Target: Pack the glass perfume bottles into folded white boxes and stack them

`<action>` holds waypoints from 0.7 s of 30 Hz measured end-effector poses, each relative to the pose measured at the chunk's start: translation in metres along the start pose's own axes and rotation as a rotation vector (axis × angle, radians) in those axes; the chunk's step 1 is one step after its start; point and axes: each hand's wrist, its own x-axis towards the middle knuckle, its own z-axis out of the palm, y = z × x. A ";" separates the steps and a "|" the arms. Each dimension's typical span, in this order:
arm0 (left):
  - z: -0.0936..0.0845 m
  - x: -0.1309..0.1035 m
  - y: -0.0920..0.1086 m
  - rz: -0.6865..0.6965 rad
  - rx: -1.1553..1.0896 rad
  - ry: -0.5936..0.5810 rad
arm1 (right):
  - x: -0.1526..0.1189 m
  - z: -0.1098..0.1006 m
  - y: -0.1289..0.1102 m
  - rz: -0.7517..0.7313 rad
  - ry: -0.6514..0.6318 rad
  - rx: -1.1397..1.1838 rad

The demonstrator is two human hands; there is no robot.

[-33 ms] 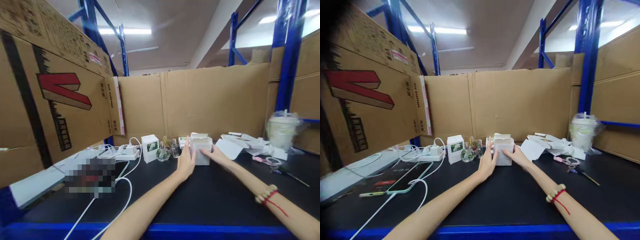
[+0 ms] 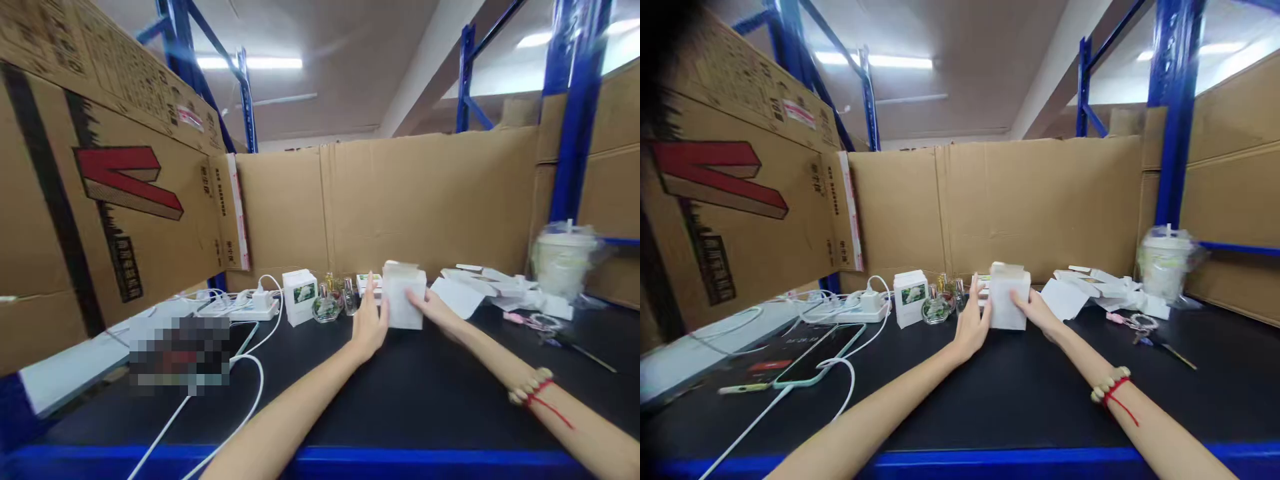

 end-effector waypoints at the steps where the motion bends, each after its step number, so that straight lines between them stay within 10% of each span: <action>1: -0.002 0.001 -0.001 -0.004 -0.002 0.030 | 0.004 -0.005 0.000 0.038 -0.026 0.048; 8: -0.007 0.002 -0.007 0.030 0.091 0.076 | 0.024 -0.036 -0.003 0.118 -0.255 0.396; 15: -0.005 -0.009 0.007 0.358 0.234 -0.236 | 0.010 -0.022 -0.005 0.203 -0.189 0.537; 21: 0.006 -0.004 -0.003 0.023 -0.130 -0.282 | -0.004 -0.002 -0.011 0.241 -0.220 0.467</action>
